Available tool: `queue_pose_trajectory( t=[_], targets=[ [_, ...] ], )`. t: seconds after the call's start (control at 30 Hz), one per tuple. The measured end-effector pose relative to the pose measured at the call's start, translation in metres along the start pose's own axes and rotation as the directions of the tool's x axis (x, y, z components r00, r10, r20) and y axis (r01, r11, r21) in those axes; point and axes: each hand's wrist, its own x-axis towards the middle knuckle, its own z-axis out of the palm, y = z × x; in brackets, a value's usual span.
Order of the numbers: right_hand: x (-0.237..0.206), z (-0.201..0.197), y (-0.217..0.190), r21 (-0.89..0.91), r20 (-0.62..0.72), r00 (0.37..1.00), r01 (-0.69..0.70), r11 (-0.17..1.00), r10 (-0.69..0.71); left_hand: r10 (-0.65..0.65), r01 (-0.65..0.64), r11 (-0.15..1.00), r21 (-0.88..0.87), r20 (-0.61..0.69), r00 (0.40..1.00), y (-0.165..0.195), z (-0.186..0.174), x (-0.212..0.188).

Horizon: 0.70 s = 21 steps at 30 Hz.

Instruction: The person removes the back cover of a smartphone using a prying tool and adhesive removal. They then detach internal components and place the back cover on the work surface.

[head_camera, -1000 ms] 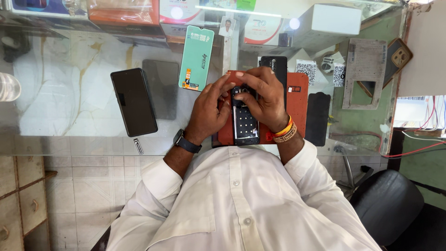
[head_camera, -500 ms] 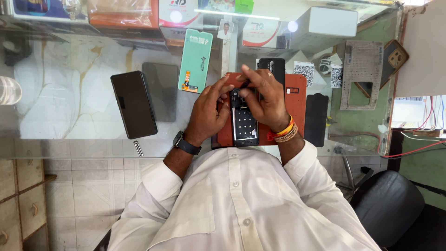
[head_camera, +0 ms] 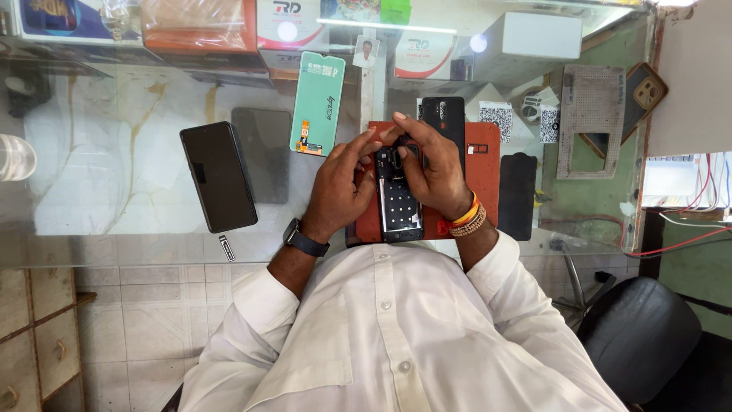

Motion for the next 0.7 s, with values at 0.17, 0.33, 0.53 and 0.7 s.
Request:
queue_pose_trajectory(
  t=[0.17,0.33,0.53,0.7],
  targets=[
    [0.0,0.002,0.003,-0.277,-0.042,0.997,0.053,0.96,-0.067,0.017,-0.017,0.999,0.044,0.008,1.0,0.001,-0.001,0.0],
    [-0.011,-0.001,0.006,0.028,-0.054,0.995,-0.085,0.996,0.086,0.044,-0.044,0.997,0.061,0.007,0.999,0.002,0.0,0.002],
    [-0.028,-0.009,0.006,0.053,-0.222,0.968,-0.108,0.993,0.117,0.053,-0.054,0.996,0.065,0.01,0.999,0.001,0.0,0.001],
    [-0.042,-0.011,0.001,0.012,-0.199,0.974,-0.108,0.994,0.109,0.071,-0.072,0.993,0.096,0.018,0.997,-0.001,0.001,0.001]
  ],
)
